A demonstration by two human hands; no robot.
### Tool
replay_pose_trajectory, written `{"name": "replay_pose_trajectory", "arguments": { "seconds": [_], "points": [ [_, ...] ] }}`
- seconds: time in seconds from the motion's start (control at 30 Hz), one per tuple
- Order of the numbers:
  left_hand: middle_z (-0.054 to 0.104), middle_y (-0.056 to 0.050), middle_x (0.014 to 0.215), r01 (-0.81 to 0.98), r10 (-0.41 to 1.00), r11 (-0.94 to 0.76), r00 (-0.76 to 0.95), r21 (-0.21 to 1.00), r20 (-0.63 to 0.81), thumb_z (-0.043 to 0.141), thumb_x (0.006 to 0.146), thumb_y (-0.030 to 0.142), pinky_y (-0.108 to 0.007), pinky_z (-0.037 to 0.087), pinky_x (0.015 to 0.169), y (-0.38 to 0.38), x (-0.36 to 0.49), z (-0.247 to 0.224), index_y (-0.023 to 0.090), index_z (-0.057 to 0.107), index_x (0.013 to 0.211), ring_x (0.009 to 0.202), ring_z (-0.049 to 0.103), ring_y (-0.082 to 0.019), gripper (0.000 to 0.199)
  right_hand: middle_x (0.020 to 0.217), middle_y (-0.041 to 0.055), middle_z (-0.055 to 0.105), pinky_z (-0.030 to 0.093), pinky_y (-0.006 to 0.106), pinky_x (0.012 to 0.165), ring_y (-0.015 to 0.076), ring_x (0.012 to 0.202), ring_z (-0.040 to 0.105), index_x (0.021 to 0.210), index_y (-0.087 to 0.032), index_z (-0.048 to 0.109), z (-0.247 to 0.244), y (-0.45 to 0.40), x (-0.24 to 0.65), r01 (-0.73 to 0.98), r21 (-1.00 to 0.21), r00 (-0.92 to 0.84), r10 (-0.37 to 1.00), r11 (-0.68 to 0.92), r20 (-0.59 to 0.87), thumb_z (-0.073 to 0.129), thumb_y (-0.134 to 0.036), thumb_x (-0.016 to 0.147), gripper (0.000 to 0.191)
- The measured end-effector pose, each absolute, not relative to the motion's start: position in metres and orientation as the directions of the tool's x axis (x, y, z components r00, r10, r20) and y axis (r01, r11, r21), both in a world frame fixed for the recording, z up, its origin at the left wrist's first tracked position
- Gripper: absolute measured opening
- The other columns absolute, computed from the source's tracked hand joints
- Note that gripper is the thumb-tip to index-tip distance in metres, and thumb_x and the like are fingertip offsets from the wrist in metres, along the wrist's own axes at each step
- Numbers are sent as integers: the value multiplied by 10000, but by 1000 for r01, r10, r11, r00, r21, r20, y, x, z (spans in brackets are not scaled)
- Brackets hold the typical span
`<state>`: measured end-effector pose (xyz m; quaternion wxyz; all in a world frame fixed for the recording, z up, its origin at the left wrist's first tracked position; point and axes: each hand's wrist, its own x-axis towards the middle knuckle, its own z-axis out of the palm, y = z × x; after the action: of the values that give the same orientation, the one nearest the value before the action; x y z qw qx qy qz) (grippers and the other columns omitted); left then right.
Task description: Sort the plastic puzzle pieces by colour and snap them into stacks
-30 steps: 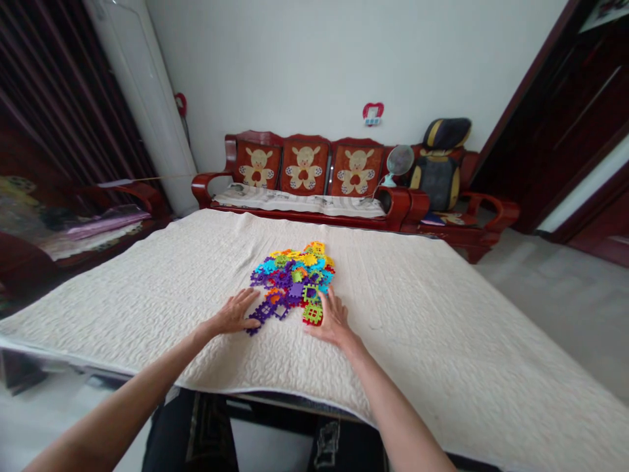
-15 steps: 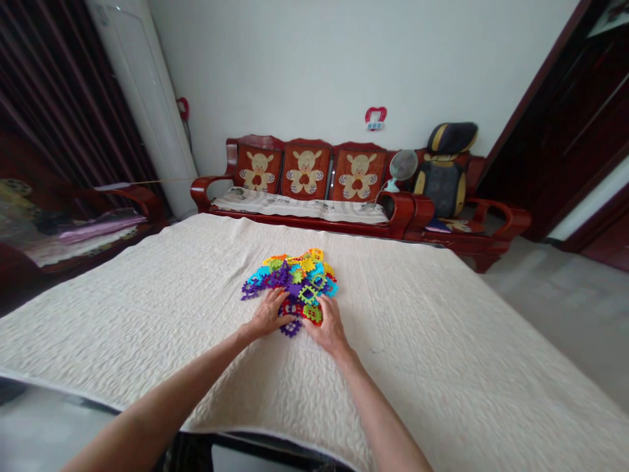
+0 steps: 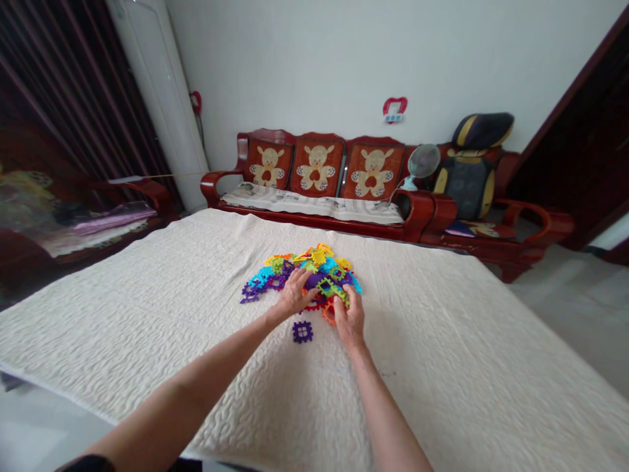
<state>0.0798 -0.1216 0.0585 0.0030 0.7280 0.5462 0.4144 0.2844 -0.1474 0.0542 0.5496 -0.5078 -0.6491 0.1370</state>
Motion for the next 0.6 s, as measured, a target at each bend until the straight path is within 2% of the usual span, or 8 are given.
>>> {"name": "replay_pose_trajectory", "arguments": {
  "seconds": [0.07, 0.13, 0.23, 0.3, 0.37, 0.43, 0.6],
  "points": [
    [567, -133, 1411, 797, 794, -358, -15, 487, 607, 596, 913, 372, -488, 411, 1124, -115, 59, 70, 205, 564, 1356, 1365, 468, -283, 475, 1273, 151, 641, 456, 467, 1040, 267, 1189, 587, 1245, -177, 585, 51, -148, 296, 537, -715, 131, 793, 448, 595, 474, -497, 896, 486],
    [600, -133, 1376, 815, 816, -228, -139, 533, 561, 538, 951, 359, -458, 410, 1120, -112, 27, 78, 182, 586, 1325, 1333, 504, -262, 417, 1246, 164, 646, 448, 478, 1036, 280, 1179, 585, 1219, -165, 590, 43, -150, 307, 595, -694, 160, 787, 405, 596, 468, -506, 887, 492],
    [616, -155, 1355, 806, 825, 115, -404, 581, 396, 475, 978, 389, -457, 408, 1105, -113, -24, 78, 168, 605, 1305, 1306, 532, -279, 416, 1224, 188, 644, 444, 482, 1006, 299, 1158, 577, 1216, -142, 580, 34, -154, 315, 690, -648, 150, 811, 324, 565, 447, -532, 881, 531],
    [626, -171, 1342, 769, 830, 287, -497, 571, 252, 440, 986, 430, -476, 410, 1085, -116, -46, 73, 158, 606, 1309, 1301, 537, -304, 453, 1234, 179, 642, 431, 470, 992, 298, 1152, 570, 1252, -146, 563, 34, -157, 311, 759, -585, 86, 848, 284, 523, 445, -536, 890, 545],
    [641, -158, 1327, 786, 864, 304, -465, 538, 192, 420, 990, 442, -482, 408, 1072, -117, -52, 67, 179, 626, 1281, 1298, 535, -303, 443, 1260, 168, 636, 406, 460, 989, 295, 1167, 558, 1293, -153, 544, 37, -160, 305, 820, -516, 32, 881, 247, 472, 449, -525, 905, 545],
    [649, -142, 1323, 817, 895, 245, -398, 522, 201, 406, 994, 436, -460, 407, 1067, -117, -46, 61, 196, 633, 1270, 1289, 539, -282, 430, 1278, 167, 631, 384, 457, 984, 299, 1185, 546, 1314, -148, 536, 41, -163, 299, 860, -464, 9, 901, 214, 433, 449, -503, 919, 538],
    [659, -152, 1302, 797, 894, 170, -372, 580, 250, 405, 991, 413, -423, 419, 1069, -109, -10, 52, 168, 634, 1278, 1257, 566, -272, 442, 1327, 147, 623, 348, 433, 975, 286, 1219, 523, 1324, -173, 536, 47, -169, 296, 885, -395, -69, 908, 246, 412, 455, -440, 950, 466]
  ]
}}
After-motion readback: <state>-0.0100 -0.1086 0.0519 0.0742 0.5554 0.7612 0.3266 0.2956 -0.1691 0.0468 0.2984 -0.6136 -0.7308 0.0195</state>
